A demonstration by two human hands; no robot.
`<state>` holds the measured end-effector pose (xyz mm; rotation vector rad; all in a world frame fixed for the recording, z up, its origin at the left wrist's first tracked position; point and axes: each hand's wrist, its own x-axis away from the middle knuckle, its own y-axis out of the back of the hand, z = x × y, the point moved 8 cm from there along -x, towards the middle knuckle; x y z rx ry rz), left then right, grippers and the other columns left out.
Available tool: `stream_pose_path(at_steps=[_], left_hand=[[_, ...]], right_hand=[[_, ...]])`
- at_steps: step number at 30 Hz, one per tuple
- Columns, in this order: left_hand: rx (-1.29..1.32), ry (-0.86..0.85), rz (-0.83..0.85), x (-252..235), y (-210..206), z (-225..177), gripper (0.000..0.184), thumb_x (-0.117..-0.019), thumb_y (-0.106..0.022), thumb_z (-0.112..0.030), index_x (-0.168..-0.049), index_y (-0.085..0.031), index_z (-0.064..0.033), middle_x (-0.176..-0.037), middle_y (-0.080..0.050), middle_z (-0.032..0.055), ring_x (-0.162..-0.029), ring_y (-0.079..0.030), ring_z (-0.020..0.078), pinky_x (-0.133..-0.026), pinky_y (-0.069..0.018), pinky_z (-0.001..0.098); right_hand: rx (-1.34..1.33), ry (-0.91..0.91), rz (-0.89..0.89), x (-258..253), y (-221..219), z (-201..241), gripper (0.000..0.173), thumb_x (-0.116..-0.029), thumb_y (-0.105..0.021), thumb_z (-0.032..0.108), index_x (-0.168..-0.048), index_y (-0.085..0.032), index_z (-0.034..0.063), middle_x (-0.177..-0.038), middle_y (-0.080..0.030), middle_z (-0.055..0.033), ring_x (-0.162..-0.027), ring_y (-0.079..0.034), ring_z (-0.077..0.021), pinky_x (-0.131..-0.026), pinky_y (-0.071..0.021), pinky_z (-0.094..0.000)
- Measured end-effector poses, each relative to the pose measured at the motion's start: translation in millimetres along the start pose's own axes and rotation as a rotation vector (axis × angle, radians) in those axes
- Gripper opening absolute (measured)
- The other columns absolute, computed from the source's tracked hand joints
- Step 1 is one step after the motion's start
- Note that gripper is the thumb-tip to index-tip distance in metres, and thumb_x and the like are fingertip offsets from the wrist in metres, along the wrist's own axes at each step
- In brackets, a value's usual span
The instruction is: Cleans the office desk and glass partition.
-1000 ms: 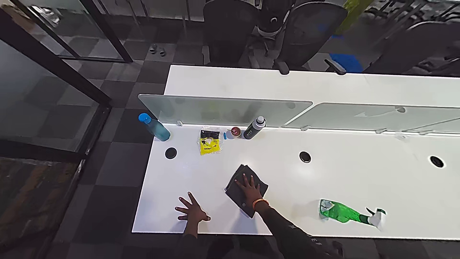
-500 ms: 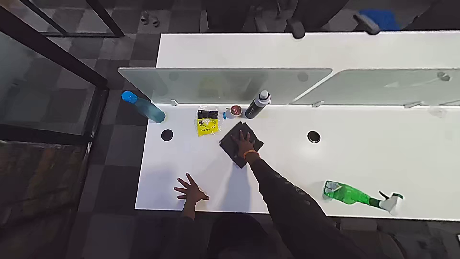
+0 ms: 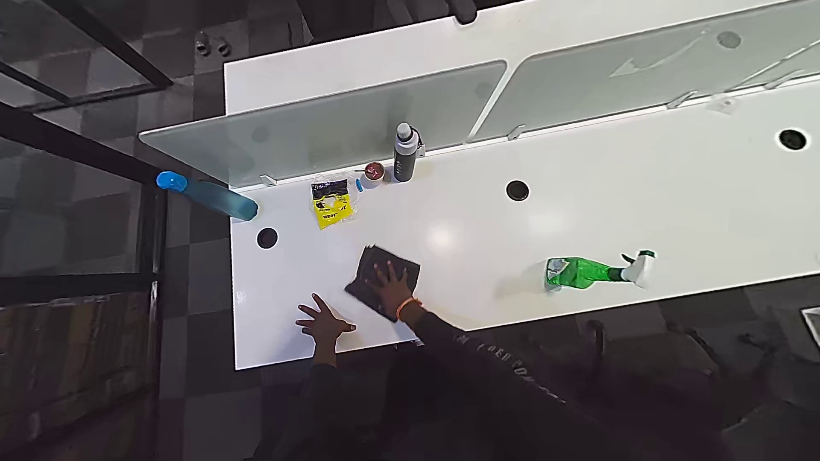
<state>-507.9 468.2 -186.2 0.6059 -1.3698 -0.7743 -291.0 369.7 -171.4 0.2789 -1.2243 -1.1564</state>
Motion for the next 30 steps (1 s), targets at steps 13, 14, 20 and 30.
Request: stream_pose_path(at_steps=[13, 14, 20, 30], left_hand=[[-0.043, -0.350, 0.115, 44.7, -17.2, 30.7, 0.118, -0.0720, -0.089, -0.043, -0.164, -0.022, -0.0113, -0.170, -0.009, 0.0260, -0.146, -0.035, 0.0509, -0.110, -0.0454, 0.0578], [0.006, -0.392, 0.146, 48.9, -16.7, 37.5, 0.112, -0.0752, -0.086, -0.042, -0.163, -0.025, -0.0085, -0.167, -0.020, 0.0255, -0.143, -0.042, 0.0460, -0.112, -0.0444, 0.0562], [0.126, -0.385, 0.353, 93.5, -32.2, 88.2, 0.097, -0.0877, -0.080, -0.037, -0.162, -0.025, -0.0058, -0.151, -0.050, 0.0244, -0.139, -0.051, 0.0385, -0.116, -0.0396, 0.0556], [0.146, -0.166, 0.329, 120.3, -33.4, 203.4, 0.083, -0.0883, -0.079, -0.038, -0.156, -0.040, -0.0084, -0.149, -0.052, 0.0242, -0.137, -0.052, 0.0395, -0.113, -0.0427, 0.0572]], right_hand=[[-0.120, -0.312, -0.076, 188.9, -41.8, -176.2, 0.091, -0.0845, -0.081, 0.040, -0.161, -0.031, 0.0412, -0.175, -0.011, -0.0015, -0.160, -0.004, -0.0395, -0.117, -0.0136, -0.0790], [-0.133, -0.374, -0.092, 196.8, -40.7, -190.1, 0.095, -0.0827, -0.082, 0.044, -0.162, -0.029, 0.0416, -0.175, -0.009, -0.0020, -0.160, -0.002, -0.0395, -0.117, -0.0136, -0.0791], [-0.154, -0.529, -0.114, 206.7, -37.2, -208.5, 0.109, -0.0777, -0.084, 0.054, -0.165, -0.020, 0.0398, -0.175, 0.001, -0.0085, -0.159, 0.004, -0.0441, -0.112, -0.0129, -0.0836], [-0.122, -0.454, -0.077, 190.9, -39.6, -173.5, 0.103, -0.0834, -0.083, 0.045, -0.165, -0.020, 0.0371, -0.175, 0.002, -0.0103, -0.157, 0.005, -0.0492, -0.110, -0.0118, -0.0863]])
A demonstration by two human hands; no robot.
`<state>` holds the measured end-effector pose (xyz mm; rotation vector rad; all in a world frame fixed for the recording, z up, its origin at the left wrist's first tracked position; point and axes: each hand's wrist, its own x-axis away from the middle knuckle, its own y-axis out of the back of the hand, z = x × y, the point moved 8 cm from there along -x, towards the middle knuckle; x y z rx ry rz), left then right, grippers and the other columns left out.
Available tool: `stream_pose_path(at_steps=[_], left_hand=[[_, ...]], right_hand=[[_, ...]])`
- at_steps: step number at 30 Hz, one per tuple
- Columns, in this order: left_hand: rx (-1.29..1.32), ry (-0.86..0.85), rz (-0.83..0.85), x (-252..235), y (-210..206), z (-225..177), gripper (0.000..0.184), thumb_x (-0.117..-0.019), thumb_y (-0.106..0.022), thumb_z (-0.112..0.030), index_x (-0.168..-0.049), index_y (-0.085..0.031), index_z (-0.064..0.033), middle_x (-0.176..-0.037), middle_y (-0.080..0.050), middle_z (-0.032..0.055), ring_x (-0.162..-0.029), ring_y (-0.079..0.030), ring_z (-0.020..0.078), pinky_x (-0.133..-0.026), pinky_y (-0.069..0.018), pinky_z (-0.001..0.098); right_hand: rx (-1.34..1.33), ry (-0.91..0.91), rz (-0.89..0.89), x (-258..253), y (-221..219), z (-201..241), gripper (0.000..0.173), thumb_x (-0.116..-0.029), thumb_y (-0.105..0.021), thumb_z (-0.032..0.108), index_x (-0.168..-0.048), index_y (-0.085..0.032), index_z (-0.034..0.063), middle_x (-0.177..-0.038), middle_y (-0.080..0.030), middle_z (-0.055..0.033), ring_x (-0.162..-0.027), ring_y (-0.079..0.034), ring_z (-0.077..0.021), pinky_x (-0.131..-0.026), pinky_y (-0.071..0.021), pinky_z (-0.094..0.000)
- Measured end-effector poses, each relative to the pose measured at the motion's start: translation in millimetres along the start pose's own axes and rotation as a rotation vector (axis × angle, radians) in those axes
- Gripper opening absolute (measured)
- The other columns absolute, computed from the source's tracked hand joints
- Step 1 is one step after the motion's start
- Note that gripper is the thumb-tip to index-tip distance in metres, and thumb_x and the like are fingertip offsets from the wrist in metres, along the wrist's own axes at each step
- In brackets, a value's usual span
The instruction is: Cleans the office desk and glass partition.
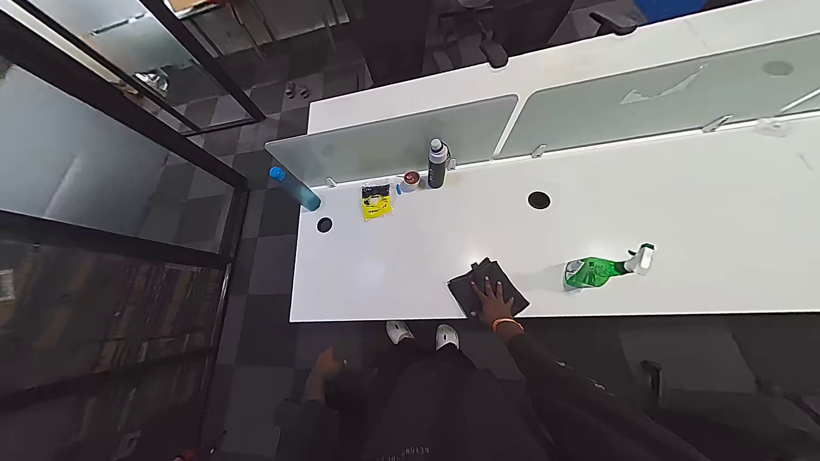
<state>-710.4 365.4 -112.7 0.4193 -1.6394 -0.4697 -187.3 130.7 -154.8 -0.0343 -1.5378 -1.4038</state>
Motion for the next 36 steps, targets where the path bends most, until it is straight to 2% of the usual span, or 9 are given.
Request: stream_pose_path(at_steps=[2, 5, 10, 18, 21, 25, 29, 33, 36], left_hand=[[-0.007, 0.003, -0.051, -9.5, 15.4, 3.6, 0.088, -0.0883, -0.079, -0.037, -0.158, -0.035, -0.0049, -0.156, -0.043, 0.0243, -0.143, -0.046, 0.0390, -0.117, -0.0398, 0.0551], [-0.054, -0.052, -0.143, -36.3, 39.3, -1.6, 0.089, -0.0883, -0.077, -0.039, -0.159, -0.034, -0.0046, -0.163, -0.032, 0.0246, -0.151, -0.034, 0.0407, -0.122, -0.0294, 0.0559], [-0.130, -0.088, -0.218, -87.9, 88.9, -8.5, 0.097, -0.0814, -0.080, -0.041, -0.162, -0.032, -0.0153, -0.168, -0.021, 0.0224, -0.149, -0.029, 0.0499, -0.112, -0.0375, 0.0669], [-0.222, -0.131, -0.334, -154.5, 164.4, 8.1, 0.116, -0.0727, -0.088, -0.026, -0.165, -0.019, -0.0241, -0.172, -0.003, 0.0198, -0.154, -0.012, 0.0531, -0.113, -0.0295, 0.0720], [-0.279, -0.164, -0.354, -174.6, 180.1, 13.4, 0.129, -0.0655, -0.094, -0.029, -0.166, -0.014, -0.0272, -0.173, 0.002, 0.0181, -0.154, -0.008, 0.0520, -0.115, -0.0237, 0.0721], [-0.349, -0.177, -0.302, -194.4, 188.8, 8.6, 0.140, -0.0568, -0.099, -0.033, -0.167, -0.012, -0.0249, -0.172, 0.001, 0.0196, -0.155, -0.013, 0.0487, -0.116, -0.0217, 0.0722], [-0.398, -0.169, -0.292, -196.2, 189.2, 5.0, 0.143, -0.0558, -0.099, -0.029, -0.167, -0.010, -0.0227, -0.171, 0.001, 0.0230, -0.154, -0.014, 0.0523, -0.115, -0.0227, 0.0727], [-0.414, -0.197, -0.301, -199.8, 190.1, 6.6, 0.142, -0.0562, -0.099, -0.033, -0.167, -0.011, -0.0223, -0.171, 0.000, 0.0227, -0.154, -0.014, 0.0527, -0.114, -0.0213, 0.0748], [-0.434, -0.206, -0.292, -203.1, 190.5, 4.6, 0.141, -0.0553, -0.098, -0.030, -0.167, -0.012, -0.0194, -0.171, -0.002, 0.0252, -0.152, -0.015, 0.0548, -0.115, -0.0206, 0.0736]], right_hand=[[0.027, 0.028, 0.012, -1.4, -5.3, 22.0, 0.102, -0.0833, -0.083, 0.044, -0.165, -0.021, 0.0384, -0.175, 0.002, -0.0104, -0.157, 0.005, -0.0496, -0.109, -0.0119, -0.0873], [0.048, 0.070, 0.039, -2.1, -19.2, 65.9, 0.102, -0.0836, -0.082, 0.044, -0.165, -0.020, 0.0393, -0.175, 0.003, -0.0110, -0.157, 0.006, -0.0495, -0.109, -0.0097, -0.0876], [0.090, 0.140, 0.079, -5.8, -49.7, 167.9, 0.101, -0.0840, -0.081, 0.044, -0.165, -0.019, 0.0408, -0.175, 0.005, -0.0101, -0.156, 0.009, -0.0507, -0.109, -0.0070, -0.0878], [0.159, 0.196, 0.147, 2.5, -98.8, 324.9, 0.106, -0.0814, -0.082, 0.050, -0.164, -0.016, 0.0442, -0.174, 0.007, -0.0115, -0.156, 0.009, -0.0525, -0.108, -0.0066, -0.0892], [0.167, 0.158, 0.171, -7.9, -95.6, 354.6, 0.109, -0.0787, -0.084, 0.048, -0.164, -0.016, 0.0462, -0.174, 0.009, -0.0114, -0.155, 0.009, -0.0539, -0.107, -0.0099, -0.0896], [0.166, 0.125, 0.162, -38.1, -80.5, 381.0, 0.115, -0.0738, -0.089, 0.039, -0.163, -0.017, 0.0482, -0.174, 0.009, -0.0107, -0.155, 0.009, -0.0547, -0.105, -0.0144, -0.0901], [0.171, 0.113, 0.164, -64.8, -64.0, 406.9, 0.119, -0.0722, -0.090, 0.031, -0.163, -0.016, 0.0475, -0.174, 0.011, -0.0107, -0.154, 0.010, -0.0553, -0.105, -0.0162, -0.0895], [0.177, 0.125, 0.168, -89.9, -45.4, 429.0, 0.120, -0.0715, -0.090, 0.025, -0.163, -0.016, 0.0467, -0.174, 0.012, -0.0090, -0.154, 0.012, -0.0545, -0.105, -0.0153, -0.0903], [0.198, 0.146, 0.171, -107.3, -35.6, 440.8, 0.121, -0.0704, -0.091, 0.028, -0.163, -0.016, 0.0473, -0.174, 0.011, -0.0091, -0.154, 0.011, -0.0545, -0.104, -0.0146, -0.0906]])
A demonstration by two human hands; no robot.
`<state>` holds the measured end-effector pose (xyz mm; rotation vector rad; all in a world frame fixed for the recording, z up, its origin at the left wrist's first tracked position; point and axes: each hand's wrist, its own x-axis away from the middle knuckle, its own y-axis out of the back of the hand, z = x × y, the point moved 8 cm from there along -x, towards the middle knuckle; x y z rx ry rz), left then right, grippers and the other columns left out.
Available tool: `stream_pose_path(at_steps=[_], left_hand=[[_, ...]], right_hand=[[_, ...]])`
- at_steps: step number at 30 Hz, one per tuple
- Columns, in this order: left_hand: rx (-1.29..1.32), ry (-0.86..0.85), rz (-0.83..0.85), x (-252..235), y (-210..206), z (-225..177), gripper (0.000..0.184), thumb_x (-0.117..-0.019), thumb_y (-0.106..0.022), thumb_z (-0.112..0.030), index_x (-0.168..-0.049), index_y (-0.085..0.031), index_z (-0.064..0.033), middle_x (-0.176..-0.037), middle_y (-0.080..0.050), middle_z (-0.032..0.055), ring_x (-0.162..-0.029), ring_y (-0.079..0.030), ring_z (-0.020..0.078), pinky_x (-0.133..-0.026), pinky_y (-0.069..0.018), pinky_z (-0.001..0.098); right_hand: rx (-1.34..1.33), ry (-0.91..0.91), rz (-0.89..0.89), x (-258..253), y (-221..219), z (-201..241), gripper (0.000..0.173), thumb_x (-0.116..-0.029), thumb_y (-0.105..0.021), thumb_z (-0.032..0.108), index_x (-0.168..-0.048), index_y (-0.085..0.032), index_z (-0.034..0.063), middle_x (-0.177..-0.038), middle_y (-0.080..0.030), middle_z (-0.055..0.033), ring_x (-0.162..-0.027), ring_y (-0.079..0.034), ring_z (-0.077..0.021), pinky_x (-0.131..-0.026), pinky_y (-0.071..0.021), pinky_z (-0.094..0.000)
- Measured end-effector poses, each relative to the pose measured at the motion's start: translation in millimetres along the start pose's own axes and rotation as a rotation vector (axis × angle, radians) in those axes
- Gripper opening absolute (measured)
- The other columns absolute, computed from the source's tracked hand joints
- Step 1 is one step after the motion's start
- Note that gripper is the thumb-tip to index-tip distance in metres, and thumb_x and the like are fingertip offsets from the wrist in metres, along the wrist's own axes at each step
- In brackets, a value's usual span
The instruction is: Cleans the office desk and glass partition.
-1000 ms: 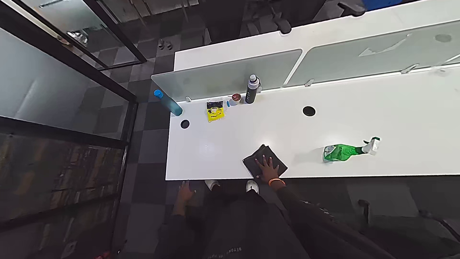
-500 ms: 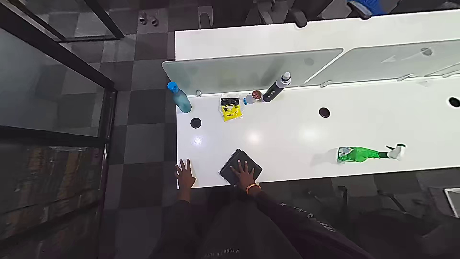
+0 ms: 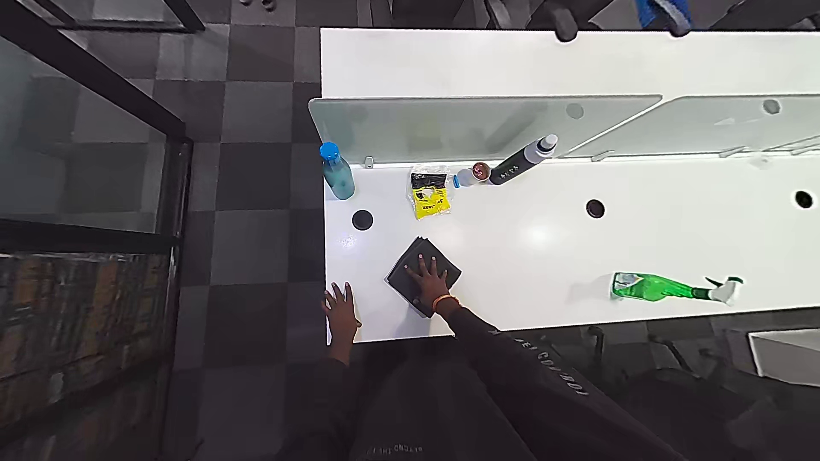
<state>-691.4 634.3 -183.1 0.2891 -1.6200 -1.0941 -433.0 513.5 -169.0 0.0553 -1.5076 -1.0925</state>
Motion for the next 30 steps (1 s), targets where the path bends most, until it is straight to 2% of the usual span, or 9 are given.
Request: stream_pose_path(at_steps=[7, 13, 16, 19, 21, 23, 25, 27, 30], left_hand=[[-0.044, -0.014, 0.011, -6.5, -4.8, -2.2, 0.143, -0.0517, -0.098, -0.027, -0.166, -0.013, -0.0150, -0.169, -0.003, 0.0295, -0.150, -0.017, 0.0581, -0.115, -0.0207, 0.0731], [0.030, -0.036, -0.049, -4.0, -1.7, 1.9, 0.140, -0.0513, -0.098, -0.023, -0.166, -0.017, -0.0177, -0.170, -0.007, 0.0267, -0.151, -0.019, 0.0557, -0.115, -0.0204, 0.0736], [0.093, -0.042, -0.065, 0.3, -2.6, 7.7, 0.137, -0.0549, -0.098, -0.027, -0.166, -0.018, -0.0203, -0.172, -0.005, 0.0209, -0.154, -0.016, 0.0509, -0.115, -0.0171, 0.0746], [0.183, -0.032, -0.087, 9.8, -6.1, 14.5, 0.125, -0.0647, -0.094, -0.031, -0.165, -0.021, -0.0169, -0.173, -0.009, 0.0141, -0.157, -0.016, 0.0409, -0.117, -0.0140, 0.0751], [0.245, -0.017, -0.102, 23.1, -18.5, 17.2, 0.113, -0.0764, -0.087, -0.033, -0.165, -0.020, -0.0149, -0.172, -0.015, 0.0123, -0.158, -0.018, 0.0352, -0.118, -0.0123, 0.0734], [0.325, 0.012, -0.152, 40.6, -31.5, 20.7, 0.100, -0.0854, -0.079, -0.036, -0.165, -0.022, -0.0127, -0.170, -0.024, 0.0108, -0.157, -0.022, 0.0329, -0.119, -0.0112, 0.0725], [0.402, 0.040, -0.192, 59.7, -42.8, 24.1, 0.094, -0.0892, -0.076, -0.036, -0.164, -0.024, -0.0109, -0.169, -0.029, 0.0090, -0.156, -0.025, 0.0320, -0.120, -0.0111, 0.0720], [0.467, 0.090, -0.257, 81.0, -51.1, 32.1, 0.085, -0.0927, -0.072, -0.031, -0.162, -0.029, -0.0090, -0.166, -0.035, 0.0101, -0.154, -0.030, 0.0322, -0.120, -0.0142, 0.0714], [0.570, 0.263, -0.339, 107.1, -57.9, 57.7, 0.067, -0.1004, -0.056, -0.019, -0.161, -0.030, -0.0074, -0.162, -0.040, 0.0151, -0.151, -0.037, 0.0346, -0.120, -0.0197, 0.0702]], right_hand=[[0.018, 0.040, -0.035, -33.9, 34.5, 18.9, 0.120, -0.0691, -0.091, 0.028, -0.163, -0.018, 0.0472, -0.174, 0.008, -0.0099, -0.155, 0.009, -0.0543, -0.104, -0.0143, -0.0910], [0.029, 0.032, -0.074, -59.5, 61.1, 38.4, 0.114, -0.0740, -0.090, 0.035, -0.163, -0.020, 0.0472, -0.174, 0.008, -0.0103, -0.155, 0.007, -0.0531, -0.105, -0.0151, -0.0902], [0.063, 0.033, -0.085, -65.0, 67.7, 51.3, 0.114, -0.0750, -0.089, 0.042, -0.163, -0.017, 0.0467, -0.174, 0.009, -0.0101, -0.156, 0.007, -0.0529, -0.104, -0.0185, -0.0902], [0.108, 0.079, -0.111, -75.3, 74.6, 76.7, 0.114, -0.0738, -0.091, 0.040, -0.163, -0.021, 0.0454, -0.175, 0.005, -0.0098, -0.155, 0.001, -0.0545, -0.102, -0.0222, -0.0905], [0.147, 0.140, -0.146, -83.9, 72.1, 100.7, 0.114, -0.0705, -0.094, 0.039, -0.162, -0.025, 0.0453, -0.175, 0.000, -0.0097, -0.154, -0.003, -0.0564, -0.099, -0.0253, -0.0912], [0.167, 0.205, -0.167, -91.9, 66.2, 129.9, 0.115, -0.0686, -0.095, 0.039, -0.161, -0.028, 0.0449, -0.175, -0.002, -0.0099, -0.153, -0.005, -0.0584, -0.096, -0.0250, -0.0924], [0.180, 0.263, -0.173, -92.0, 58.7, 160.5, 0.115, -0.0675, -0.096, 0.041, -0.161, -0.029, 0.0434, -0.174, -0.002, -0.0115, -0.152, -0.003, -0.0598, -0.096, -0.0230, -0.0933], [0.209, 0.309, -0.165, -85.7, 41.0, 188.5, 0.111, -0.0700, -0.093, 0.047, -0.161, -0.029, 0.0444, -0.174, -0.001, -0.0117, -0.153, -0.001, -0.0593, -0.097, -0.0199, -0.0936], [0.252, 0.416, -0.080, -56.9, 3.0, 226.0, 0.101, -0.0805, -0.081, 0.055, -0.162, -0.023, 0.0463, -0.174, 0.005, -0.0120, -0.154, 0.009, -0.0563, -0.101, -0.0095, -0.0934]])
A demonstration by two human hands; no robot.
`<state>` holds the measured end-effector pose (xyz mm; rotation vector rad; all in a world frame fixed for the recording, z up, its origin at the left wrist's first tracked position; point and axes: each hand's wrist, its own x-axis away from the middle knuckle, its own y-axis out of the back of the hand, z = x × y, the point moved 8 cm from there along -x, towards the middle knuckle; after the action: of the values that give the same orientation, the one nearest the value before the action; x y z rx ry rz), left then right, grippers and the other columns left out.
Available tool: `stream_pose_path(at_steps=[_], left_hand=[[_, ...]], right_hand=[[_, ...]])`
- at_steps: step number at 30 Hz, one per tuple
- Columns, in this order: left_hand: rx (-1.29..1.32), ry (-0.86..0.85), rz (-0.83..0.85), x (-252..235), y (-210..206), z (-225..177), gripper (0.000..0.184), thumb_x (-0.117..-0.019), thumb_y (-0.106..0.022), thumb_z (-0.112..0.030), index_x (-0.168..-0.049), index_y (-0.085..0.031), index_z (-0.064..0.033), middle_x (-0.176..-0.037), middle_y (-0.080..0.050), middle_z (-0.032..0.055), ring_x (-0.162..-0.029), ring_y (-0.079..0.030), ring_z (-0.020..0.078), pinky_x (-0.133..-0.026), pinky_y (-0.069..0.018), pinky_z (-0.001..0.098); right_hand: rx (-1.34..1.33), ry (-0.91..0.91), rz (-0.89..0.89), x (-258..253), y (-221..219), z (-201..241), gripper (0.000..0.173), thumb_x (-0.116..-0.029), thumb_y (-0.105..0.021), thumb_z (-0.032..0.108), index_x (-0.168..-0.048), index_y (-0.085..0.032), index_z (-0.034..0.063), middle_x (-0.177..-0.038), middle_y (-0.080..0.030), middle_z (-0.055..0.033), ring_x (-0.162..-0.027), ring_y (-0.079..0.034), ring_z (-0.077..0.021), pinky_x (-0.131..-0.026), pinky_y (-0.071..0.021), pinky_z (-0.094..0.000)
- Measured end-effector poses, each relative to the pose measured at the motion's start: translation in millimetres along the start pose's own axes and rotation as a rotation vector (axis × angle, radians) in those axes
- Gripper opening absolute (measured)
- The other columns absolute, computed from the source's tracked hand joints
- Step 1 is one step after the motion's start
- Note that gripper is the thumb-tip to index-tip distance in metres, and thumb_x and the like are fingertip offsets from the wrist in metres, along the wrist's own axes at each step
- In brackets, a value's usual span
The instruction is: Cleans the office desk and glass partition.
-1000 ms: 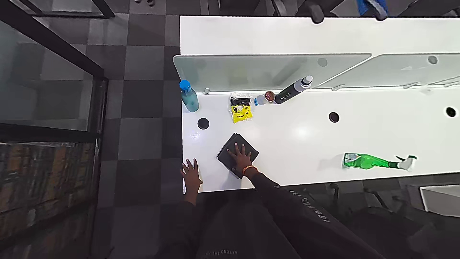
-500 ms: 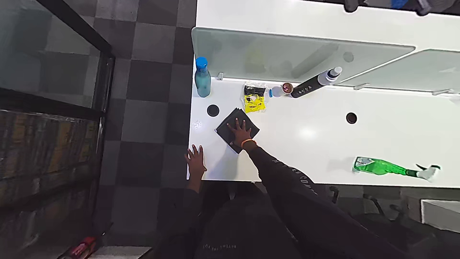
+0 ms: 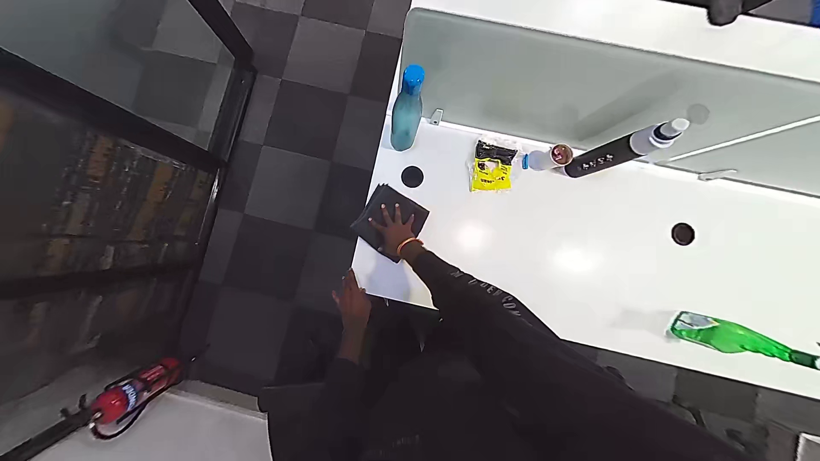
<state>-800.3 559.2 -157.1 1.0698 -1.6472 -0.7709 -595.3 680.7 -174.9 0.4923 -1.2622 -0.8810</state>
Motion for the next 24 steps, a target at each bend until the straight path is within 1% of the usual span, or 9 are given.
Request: stream_pose_path(at_steps=[2, 3, 5, 8, 11, 13, 18, 22, 24], left_hand=[[-0.016, 0.105, -0.056, 5.1, 12.1, 21.3, 0.063, -0.1017, -0.049, -0.014, -0.161, -0.030, -0.0073, -0.161, -0.041, 0.0163, -0.149, -0.039, 0.0359, -0.117, -0.0249, 0.0705], [-0.032, 0.131, -0.071, 7.1, 15.7, 32.1, 0.064, -0.1006, -0.050, -0.013, -0.161, -0.030, -0.0075, -0.162, -0.040, 0.0166, -0.150, -0.038, 0.0360, -0.117, -0.0241, 0.0709], [-0.039, 0.156, -0.094, 8.6, 23.3, 47.1, 0.072, -0.0945, -0.058, -0.009, -0.161, -0.031, -0.0086, -0.164, -0.037, 0.0162, -0.151, -0.035, 0.0356, -0.118, -0.0223, 0.0707], [-0.073, 0.175, -0.078, 3.3, 27.8, 52.9, 0.079, -0.0885, -0.066, -0.006, -0.161, -0.033, -0.0118, -0.164, -0.036, 0.0150, -0.151, -0.036, 0.0353, -0.117, -0.0258, 0.0704], [-0.072, 0.111, -0.076, -6.2, 20.0, 42.3, 0.058, -0.1025, -0.050, -0.017, -0.158, -0.037, -0.0097, -0.162, -0.039, 0.0171, -0.149, -0.038, 0.0384, -0.115, -0.0318, 0.0675], [-0.055, 0.096, -0.034, -13.6, 9.7, 28.8, 0.056, -0.1062, -0.045, -0.026, -0.158, -0.038, -0.0074, -0.162, -0.038, 0.0181, -0.150, -0.037, 0.0394, -0.115, -0.0316, 0.0669], [-0.008, 0.134, 0.128, -29.6, -12.6, -11.4, 0.071, -0.1061, -0.046, -0.043, -0.162, -0.026, -0.0059, -0.168, -0.025, 0.0193, -0.155, -0.026, 0.0366, -0.120, -0.0240, 0.0658], [-0.039, 0.113, 0.167, -39.3, -19.4, -24.5, 0.079, -0.1034, -0.049, -0.050, -0.161, -0.026, -0.0017, -0.170, -0.017, 0.0219, -0.156, -0.023, 0.0374, -0.120, -0.0252, 0.0648], [-0.070, 0.079, 0.199, -44.9, -20.9, -24.8, 0.082, -0.1009, -0.055, -0.049, -0.160, -0.027, 0.0012, -0.170, -0.016, 0.0223, -0.156, -0.021, 0.0380, -0.120, -0.0245, 0.0642]], right_hand=[[-0.012, 0.094, 0.045, 19.7, -25.2, 33.9, 0.095, -0.0841, -0.076, 0.053, -0.163, -0.023, 0.0453, -0.175, 0.004, -0.0113, -0.154, 0.011, -0.0549, -0.103, -0.0050, -0.0929], [-0.016, 0.143, 0.059, 31.3, -40.6, 48.6, 0.094, -0.0849, -0.076, 0.051, -0.163, -0.023, 0.0445, -0.175, 0.002, -0.0107, -0.154, 0.010, -0.0550, -0.103, -0.0046, -0.0930], [-0.015, 0.245, 0.070, 58.7, -70.8, 70.3, 0.090, -0.0870, -0.076, 0.045, -0.162, -0.027, 0.0434, -0.175, -0.001, -0.0095, -0.155, 0.007, -0.0541, -0.103, -0.0037, -0.0927], [0.009, 0.369, 0.111, 104.1, -106.5, 74.3, 0.076, -0.0955, -0.068, 0.032, -0.161, -0.031, 0.0425, -0.175, -0.003, -0.0057, -0.157, 0.005, -0.0493, -0.106, -0.0028, -0.0903], [0.007, 0.405, 0.122, 140.1, -128.0, 42.9, 0.071, -0.0979, -0.066, 0.028, -0.160, -0.034, 0.0437, -0.175, -0.006, -0.0005, -0.159, 0.002, -0.0436, -0.110, -0.0027, -0.0870], [-0.013, 0.369, 0.128, 161.9, -133.4, 12.2, 0.067, -0.1007, -0.062, 0.031, -0.159, -0.034, 0.0447, -0.175, -0.007, 0.0008, -0.159, 0.000, -0.0413, -0.112, -0.0031, -0.0853], [-0.109, 0.139, 0.058, 214.8, -138.1, -76.7, 0.058, -0.1026, -0.053, 0.048, -0.158, -0.036, 0.0462, -0.174, -0.014, 0.0012, -0.160, -0.006, -0.0398, -0.114, -0.0050, -0.0836], [-0.111, -0.112, 0.040, 253.6, -143.4, -147.2, 0.060, -0.1016, -0.052, 0.051, -0.158, -0.033, 0.0495, -0.174, -0.014, 0.0012, -0.159, -0.007, -0.0404, -0.112, -0.0076, -0.0842], [-0.098, -0.165, 0.063, 258.9, -141.9, -163.7, 0.062, -0.1015, -0.052, 0.052, -0.159, -0.030, 0.0502, -0.175, -0.010, 0.0005, -0.159, -0.005, -0.0417, -0.112, -0.0076, -0.0847]])
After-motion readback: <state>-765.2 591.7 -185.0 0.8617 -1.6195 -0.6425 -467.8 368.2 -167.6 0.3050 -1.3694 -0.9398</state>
